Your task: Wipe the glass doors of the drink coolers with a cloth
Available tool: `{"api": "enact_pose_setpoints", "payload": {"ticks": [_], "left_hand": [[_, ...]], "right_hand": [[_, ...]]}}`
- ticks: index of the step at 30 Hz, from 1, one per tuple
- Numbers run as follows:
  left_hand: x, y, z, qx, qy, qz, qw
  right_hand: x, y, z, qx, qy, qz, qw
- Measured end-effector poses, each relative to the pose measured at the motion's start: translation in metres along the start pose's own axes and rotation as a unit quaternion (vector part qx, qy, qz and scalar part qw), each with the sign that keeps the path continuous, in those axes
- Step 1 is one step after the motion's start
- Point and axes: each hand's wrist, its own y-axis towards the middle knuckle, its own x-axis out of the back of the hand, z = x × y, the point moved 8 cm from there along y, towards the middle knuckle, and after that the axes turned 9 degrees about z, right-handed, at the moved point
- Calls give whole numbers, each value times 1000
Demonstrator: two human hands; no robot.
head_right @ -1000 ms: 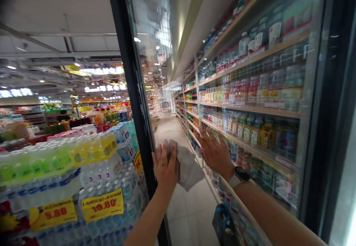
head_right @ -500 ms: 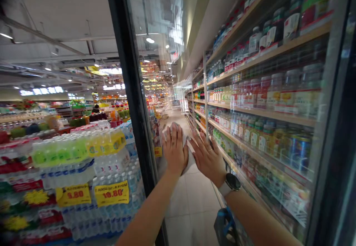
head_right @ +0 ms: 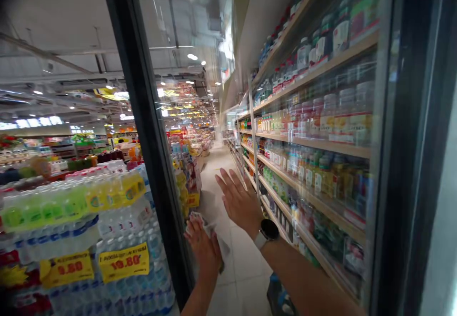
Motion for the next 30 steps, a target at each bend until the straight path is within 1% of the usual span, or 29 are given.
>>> {"api": "enact_pose_setpoints", "payload": {"ticks": [1,2,6,7,8,9,10,11,12,13,15,17,19,20,21,22,23,24,25,26,27,30], "left_hand": [[4,18,-2,-2,0,-4,1000],[10,43,-4,-5,-1,-13,1000],[39,174,-19,-36,2,-35,999],[45,201,-19,-34,-1,-39,999],[50,221,-19,-34,-4,-43,998],[53,233,-18,-35,-6,-46,998],[54,237,-16,-35,-8,-49,998],[54,233,-13,-35,-9,-52,998],[52,221,-9,-33,-9,-55,998],[49,203,-4,-29,-8,-60,998],[39,151,7,-13,-4,-70,997],[27,85,18,10,-2,-70,997],[12,20,26,32,-6,-42,999],[7,-7,27,38,-8,-35,999],[3,-27,28,41,-9,-23,999],[1,-39,28,40,-9,-14,999],[1,-42,26,36,-6,-10,999],[3,-34,22,29,0,-8,1000],[6,-16,17,19,8,-10,1000],[12,9,10,8,17,-16,1000],[17,41,1,-4,26,-17,1000],[36,144,-31,-40,18,-26,999]], "right_hand": [[-1,0,0,-1,2,2,1000],[-1,0,-1,-4,4,5,1000],[-2,1,-1,-4,12,10,1000],[-2,1,-1,-4,10,11,1000],[-2,1,-1,-4,9,10,1000],[-2,1,-1,-4,7,10,1000],[-2,1,-1,-4,5,9,1000],[-1,1,-1,-3,4,8,1000],[-1,1,0,-3,4,7,1000],[-1,1,0,-1,5,7,1000],[-2,1,0,-1,8,7,1000],[-2,0,0,-1,12,6,1000],[-2,-1,-1,-1,16,3,1000],[-2,-1,-1,0,17,2,1000],[-2,-1,-1,0,18,1,1000],[-1,-1,-1,0,19,1,1000],[0,-1,-1,0,18,1,1000],[0,-1,-1,0,17,1,1000],[1,-1,0,1,15,1,1000],[2,-1,0,3,12,0,1000],[2,-1,1,4,9,-1,1000],[1,-2,1,3,3,-3,1000]]}}
